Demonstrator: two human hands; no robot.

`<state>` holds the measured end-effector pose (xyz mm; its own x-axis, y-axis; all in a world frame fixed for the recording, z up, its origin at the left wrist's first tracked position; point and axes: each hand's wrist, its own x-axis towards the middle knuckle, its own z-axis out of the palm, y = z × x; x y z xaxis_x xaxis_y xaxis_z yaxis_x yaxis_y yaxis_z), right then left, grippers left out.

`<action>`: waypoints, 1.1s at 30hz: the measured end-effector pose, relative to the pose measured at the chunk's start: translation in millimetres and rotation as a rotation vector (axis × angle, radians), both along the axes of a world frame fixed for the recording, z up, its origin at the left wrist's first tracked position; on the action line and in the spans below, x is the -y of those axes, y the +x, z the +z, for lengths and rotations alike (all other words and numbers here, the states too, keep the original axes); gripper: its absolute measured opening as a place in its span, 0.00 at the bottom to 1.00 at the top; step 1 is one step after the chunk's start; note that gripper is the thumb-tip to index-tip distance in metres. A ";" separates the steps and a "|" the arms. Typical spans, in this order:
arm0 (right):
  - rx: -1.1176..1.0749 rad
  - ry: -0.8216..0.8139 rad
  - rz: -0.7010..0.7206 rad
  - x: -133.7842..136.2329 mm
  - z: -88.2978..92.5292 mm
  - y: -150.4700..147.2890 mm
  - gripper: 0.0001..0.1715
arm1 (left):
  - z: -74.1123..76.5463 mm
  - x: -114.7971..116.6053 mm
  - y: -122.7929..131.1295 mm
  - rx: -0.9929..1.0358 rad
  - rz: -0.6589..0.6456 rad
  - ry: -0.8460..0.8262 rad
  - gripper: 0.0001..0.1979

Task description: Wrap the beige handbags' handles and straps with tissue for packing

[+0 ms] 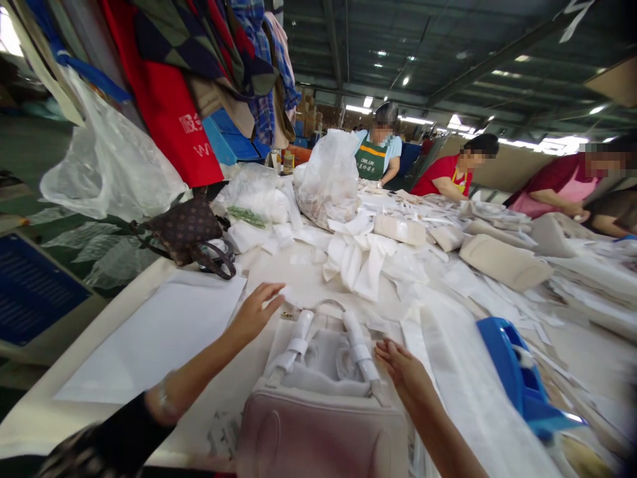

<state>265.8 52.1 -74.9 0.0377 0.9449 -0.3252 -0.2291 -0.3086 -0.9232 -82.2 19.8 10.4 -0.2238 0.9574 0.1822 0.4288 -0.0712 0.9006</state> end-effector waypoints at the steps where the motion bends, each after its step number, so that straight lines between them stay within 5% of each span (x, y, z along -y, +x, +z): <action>1: 0.036 -0.007 0.033 19.7 -0.3 3.5 0.27 | -11.2 29.1 -9.5 0.067 0.029 -0.074 0.23; 5: 0.313 0.057 0.081 94.5 8.4 1.1 0.38 | -60.6 126.9 -10.2 0.326 -0.052 -0.294 0.38; 8: 0.460 0.084 0.052 117.6 24.4 -14.8 0.40 | -76.5 149.2 14.6 0.406 -0.102 -0.306 0.42; 14: 0.491 0.047 0.091 81.4 43.2 -39.0 0.38 | -66.8 89.1 27.4 0.362 -0.121 -0.178 0.43; 18: 0.669 0.279 0.079 52.6 48.0 -44.3 0.38 | -57.2 57.4 10.9 0.218 -0.074 -0.049 0.40; 20: 0.832 0.539 0.120 45.1 58.9 -52.8 0.36 | -49.9 52.6 6.6 0.135 -0.098 -0.010 0.37; 23: 1.019 0.823 0.393 38.9 82.8 -80.7 0.30 | -39.3 50.1 6.7 0.093 -0.179 -0.013 0.39; 27: 1.182 0.833 0.684 33.4 103.1 -130.8 0.29 | -37.1 45.7 10.0 0.136 -0.155 -0.025 0.47; 33: 1.252 0.772 0.673 34.6 92.9 -159.6 0.27 | -44.9 49.4 10.4 0.521 -0.156 -0.148 0.47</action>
<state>106.2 17.5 18.0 -0.5673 0.8139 0.1253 0.7254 0.5659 -0.3918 -71.8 -29.6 -34.6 -0.1020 0.9934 -0.0530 -0.0805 0.0449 0.9957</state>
